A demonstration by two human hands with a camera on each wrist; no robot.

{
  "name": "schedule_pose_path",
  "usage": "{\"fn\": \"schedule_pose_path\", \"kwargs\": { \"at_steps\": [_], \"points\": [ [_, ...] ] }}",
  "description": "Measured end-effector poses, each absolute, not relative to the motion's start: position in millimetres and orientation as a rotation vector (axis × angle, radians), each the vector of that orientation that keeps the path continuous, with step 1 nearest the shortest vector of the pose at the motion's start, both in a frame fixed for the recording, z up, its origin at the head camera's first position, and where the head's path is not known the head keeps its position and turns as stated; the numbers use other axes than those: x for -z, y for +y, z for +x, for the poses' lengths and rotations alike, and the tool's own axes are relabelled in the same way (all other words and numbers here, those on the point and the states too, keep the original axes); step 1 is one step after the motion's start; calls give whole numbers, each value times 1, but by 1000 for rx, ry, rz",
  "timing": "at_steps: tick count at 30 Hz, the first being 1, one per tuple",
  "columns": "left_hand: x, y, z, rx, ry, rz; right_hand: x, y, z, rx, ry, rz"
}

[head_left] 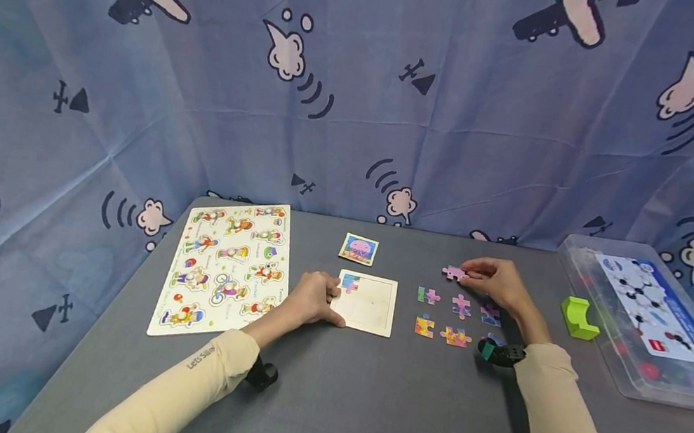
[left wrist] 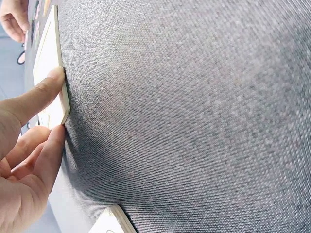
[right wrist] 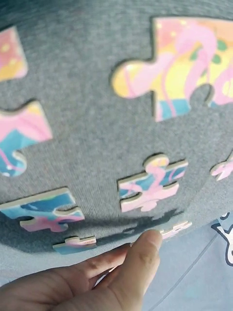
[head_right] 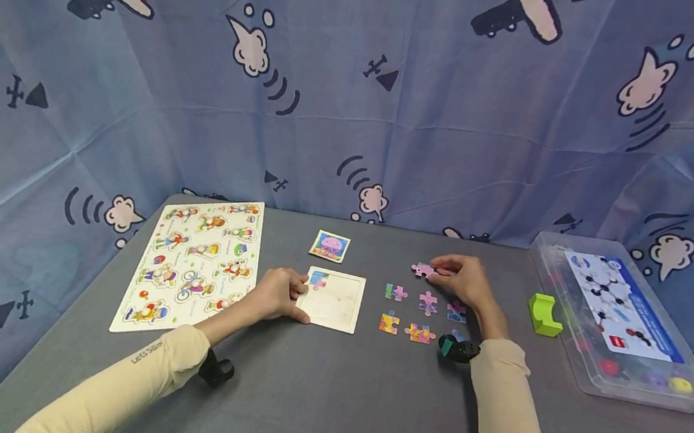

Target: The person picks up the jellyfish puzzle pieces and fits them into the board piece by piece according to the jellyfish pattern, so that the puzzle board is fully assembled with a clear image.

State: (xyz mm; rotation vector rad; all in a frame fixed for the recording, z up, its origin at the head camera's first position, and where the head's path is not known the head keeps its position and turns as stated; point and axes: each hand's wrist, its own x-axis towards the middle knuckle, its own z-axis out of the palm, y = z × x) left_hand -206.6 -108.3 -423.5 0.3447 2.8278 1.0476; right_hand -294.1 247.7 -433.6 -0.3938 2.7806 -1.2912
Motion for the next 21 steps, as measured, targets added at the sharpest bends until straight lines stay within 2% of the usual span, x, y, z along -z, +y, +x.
{"fn": "schedule_pose_path", "kwargs": {
  "at_steps": [14,21],
  "points": [
    [426,-110,-203,-1088,2850,517,430,243,-286,1496,2601,-405],
    [425,-110,-204,-1070,2868,466,436,244,-281,1726,2370,-362]
  ]
}}
